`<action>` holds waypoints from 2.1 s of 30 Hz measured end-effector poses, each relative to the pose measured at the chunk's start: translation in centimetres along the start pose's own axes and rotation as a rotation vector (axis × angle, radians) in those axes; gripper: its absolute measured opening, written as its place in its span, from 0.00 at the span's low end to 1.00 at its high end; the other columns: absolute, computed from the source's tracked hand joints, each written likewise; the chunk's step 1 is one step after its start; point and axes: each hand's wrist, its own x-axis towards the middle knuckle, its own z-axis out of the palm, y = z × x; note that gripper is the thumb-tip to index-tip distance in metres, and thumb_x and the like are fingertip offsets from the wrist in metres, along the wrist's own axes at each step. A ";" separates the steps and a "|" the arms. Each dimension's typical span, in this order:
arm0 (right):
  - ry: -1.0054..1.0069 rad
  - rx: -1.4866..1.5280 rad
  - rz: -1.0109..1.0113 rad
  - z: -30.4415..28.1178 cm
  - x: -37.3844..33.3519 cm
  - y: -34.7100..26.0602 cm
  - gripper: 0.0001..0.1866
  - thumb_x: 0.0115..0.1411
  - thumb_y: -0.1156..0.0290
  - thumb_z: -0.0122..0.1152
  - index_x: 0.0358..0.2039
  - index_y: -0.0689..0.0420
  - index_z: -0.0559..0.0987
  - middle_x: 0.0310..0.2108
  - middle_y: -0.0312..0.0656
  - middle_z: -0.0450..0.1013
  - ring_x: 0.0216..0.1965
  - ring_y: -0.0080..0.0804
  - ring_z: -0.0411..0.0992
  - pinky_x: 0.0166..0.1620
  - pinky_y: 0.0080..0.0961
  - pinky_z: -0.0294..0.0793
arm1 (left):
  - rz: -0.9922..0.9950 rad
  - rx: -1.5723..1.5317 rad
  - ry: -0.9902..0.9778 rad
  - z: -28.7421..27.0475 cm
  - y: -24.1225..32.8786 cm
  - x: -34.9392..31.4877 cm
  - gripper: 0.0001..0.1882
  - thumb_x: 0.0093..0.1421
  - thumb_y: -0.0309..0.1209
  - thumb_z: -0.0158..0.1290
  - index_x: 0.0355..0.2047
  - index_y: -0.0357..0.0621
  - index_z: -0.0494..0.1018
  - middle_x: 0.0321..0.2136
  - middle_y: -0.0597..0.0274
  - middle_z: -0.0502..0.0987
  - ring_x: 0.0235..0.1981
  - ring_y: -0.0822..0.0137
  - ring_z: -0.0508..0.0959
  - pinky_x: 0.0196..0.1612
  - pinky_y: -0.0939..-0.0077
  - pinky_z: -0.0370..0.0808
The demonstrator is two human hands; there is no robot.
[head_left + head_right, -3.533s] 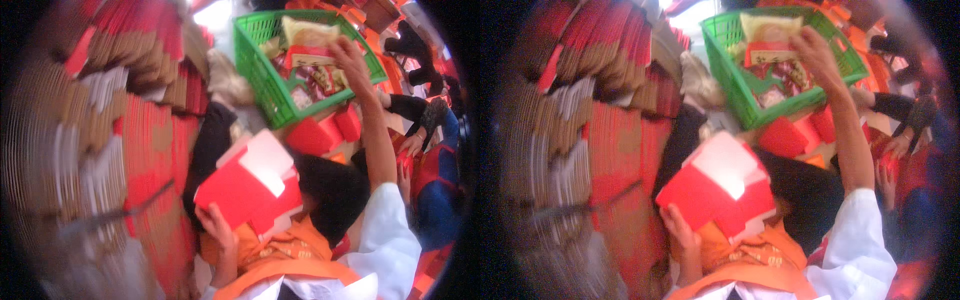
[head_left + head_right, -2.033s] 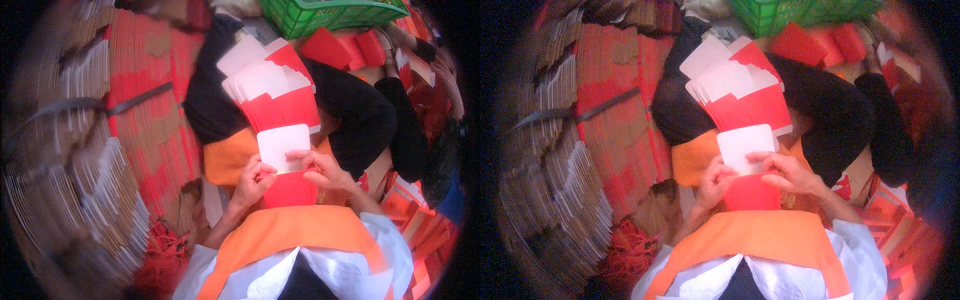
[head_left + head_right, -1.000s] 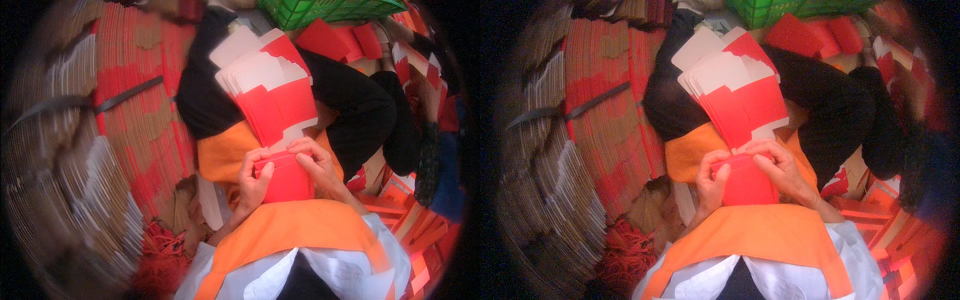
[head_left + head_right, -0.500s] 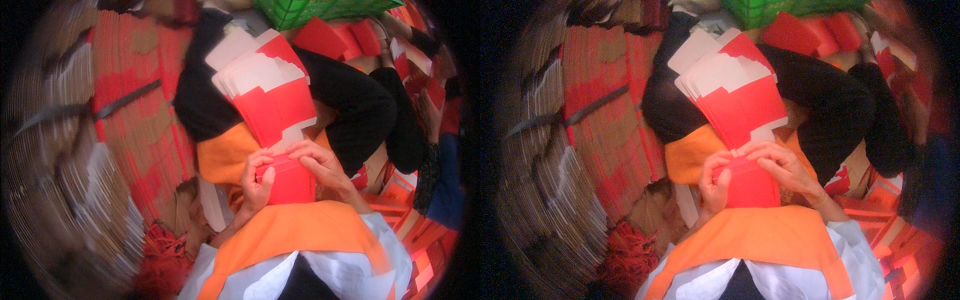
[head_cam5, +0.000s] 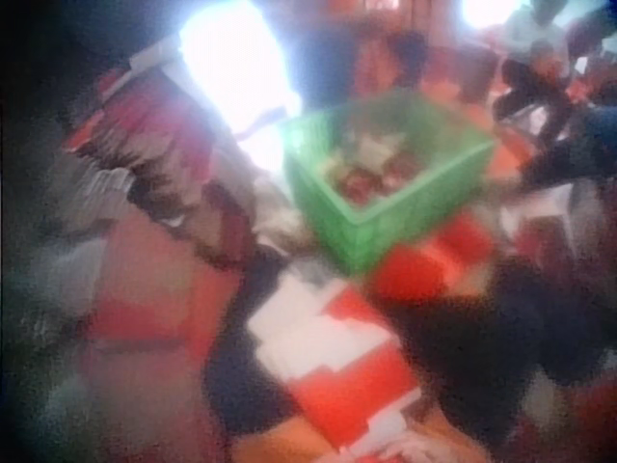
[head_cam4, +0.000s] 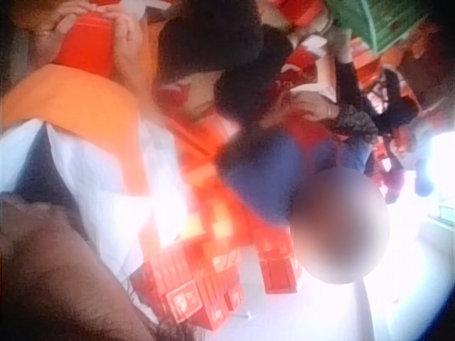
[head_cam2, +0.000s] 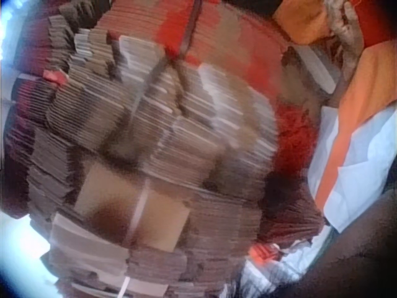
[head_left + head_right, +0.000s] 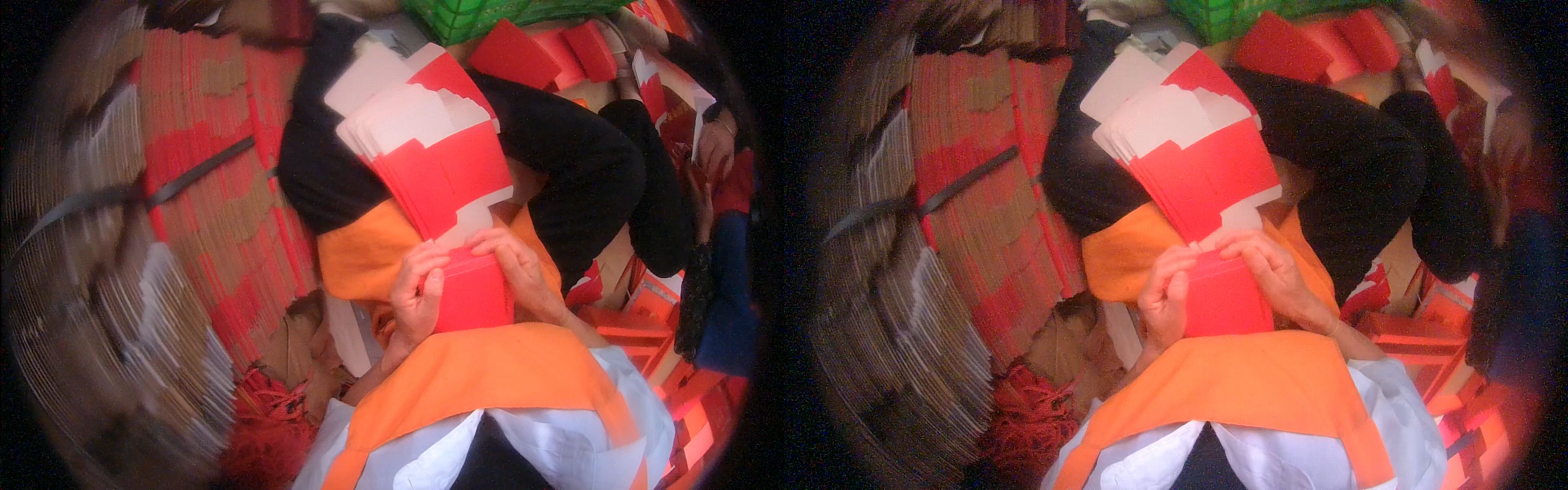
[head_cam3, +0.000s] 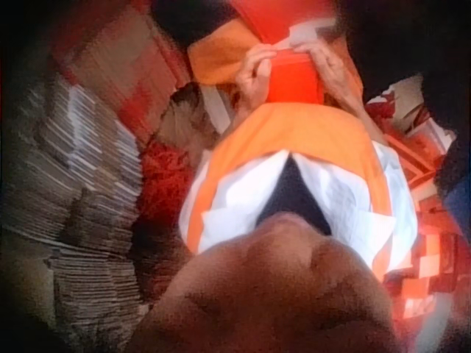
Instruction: The person sits on the floor and repeatedly assembles red and white paper envelopes. They pick a small item from a green basket, place it inside a red envelope, fold the flaps, and set the finished envelope aside. The process is repeated continuously with other people working nearby.
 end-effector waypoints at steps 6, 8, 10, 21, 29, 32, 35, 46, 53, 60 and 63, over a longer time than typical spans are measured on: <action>-0.039 -0.080 -0.137 -0.1 -0.8 0.5 0.10 0.58 0.75 0.44 0.28 0.63 0.75 0.37 0.45 0.71 0.44 0.38 0.67 0.49 0.29 0.63 | 0.012 0.022 0.025 -0.2 0.6 -0.9 0.03 0.52 0.18 0.48 0.27 0.34 0.72 0.30 0.57 0.75 0.38 0.61 0.73 0.44 0.72 0.68; -0.032 -0.117 -0.124 -0.3 -0.8 0.1 0.09 0.57 0.75 0.45 0.28 0.63 0.76 0.38 0.45 0.72 0.45 0.38 0.67 0.49 0.29 0.64 | -0.012 0.007 0.032 0.2 0.6 -0.6 0.03 0.52 0.17 0.49 0.27 0.33 0.72 0.30 0.57 0.76 0.38 0.61 0.74 0.43 0.73 0.69; -0.044 -0.196 -0.079 -0.6 -1.0 -0.5 0.09 0.57 0.75 0.46 0.29 0.62 0.76 0.39 0.44 0.71 0.46 0.37 0.67 0.50 0.29 0.63 | 0.000 0.100 0.003 -0.2 0.4 -0.9 0.03 0.52 0.17 0.50 0.28 0.33 0.73 0.30 0.56 0.76 0.38 0.61 0.74 0.42 0.73 0.69; -0.364 -0.295 -0.037 -5.0 1.5 -5.0 0.14 0.56 0.72 0.54 0.44 0.59 0.73 0.45 0.47 0.68 0.51 0.35 0.64 0.53 0.28 0.60 | -0.085 -0.006 -0.035 0.3 1.1 1.5 0.07 0.56 0.22 0.47 0.29 0.33 0.74 0.35 0.56 0.75 0.43 0.65 0.72 0.49 0.73 0.65; 0.545 0.156 -0.125 -17.0 8.8 -9.5 0.18 0.60 0.63 0.46 0.49 0.55 0.68 0.45 0.36 0.67 0.45 0.26 0.67 0.46 0.27 0.68 | -0.017 -0.004 0.291 -0.5 -0.7 7.4 0.19 0.57 0.26 0.46 0.49 0.34 0.61 0.50 0.55 0.63 0.53 0.65 0.62 0.56 0.70 0.57; 0.726 0.186 -0.058 -19.5 11.5 -8.2 0.19 0.61 0.61 0.45 0.51 0.53 0.65 0.44 0.36 0.67 0.42 0.27 0.67 0.44 0.30 0.69 | -0.088 0.104 0.331 -0.4 -5.1 6.9 0.27 0.53 0.25 0.51 0.53 0.35 0.56 0.54 0.51 0.56 0.55 0.60 0.58 0.57 0.67 0.56; 0.728 0.278 0.023 -22.2 13.8 -6.2 0.17 0.62 0.61 0.41 0.49 0.53 0.65 0.44 0.37 0.65 0.44 0.28 0.65 0.44 0.32 0.68 | -0.102 0.142 0.307 0.5 -6.3 6.6 0.35 0.50 0.25 0.53 0.56 0.33 0.50 0.56 0.45 0.53 0.57 0.53 0.54 0.59 0.64 0.50; 0.242 -0.463 -0.105 -7.3 10.8 -4.6 0.16 0.59 0.72 0.45 0.48 0.60 0.67 0.44 0.41 0.67 0.48 0.27 0.63 0.52 0.22 0.60 | -0.312 -0.031 0.400 0.9 -8.4 9.0 0.17 0.57 0.32 0.48 0.44 0.34 0.62 0.38 0.50 0.71 0.39 0.62 0.71 0.43 0.71 0.67; 0.404 0.713 0.663 0.0 4.1 3.2 0.20 0.60 0.70 0.46 0.51 0.67 0.61 0.50 0.48 0.62 0.50 0.35 0.64 0.53 0.28 0.64 | -0.307 -0.122 0.440 1.4 -8.7 9.0 0.17 0.63 0.37 0.39 0.41 0.34 0.63 0.34 0.54 0.71 0.34 0.67 0.71 0.38 0.74 0.68; 0.481 1.081 0.673 0.4 5.4 7.8 0.11 0.58 0.70 0.50 0.39 0.61 0.69 0.40 0.43 0.69 0.44 0.33 0.67 0.51 0.30 0.66 | -0.289 0.026 0.392 0.7 -9.1 8.7 0.17 0.63 0.37 0.39 0.40 0.33 0.64 0.33 0.54 0.72 0.33 0.67 0.71 0.38 0.74 0.69; 0.505 1.109 0.684 0.8 5.9 8.5 0.09 0.57 0.69 0.52 0.36 0.58 0.70 0.36 0.39 0.70 0.41 0.31 0.68 0.47 0.29 0.67 | -0.255 -0.008 0.386 0.8 -9.4 8.8 0.16 0.63 0.37 0.39 0.40 0.33 0.64 0.33 0.54 0.72 0.32 0.67 0.71 0.38 0.74 0.69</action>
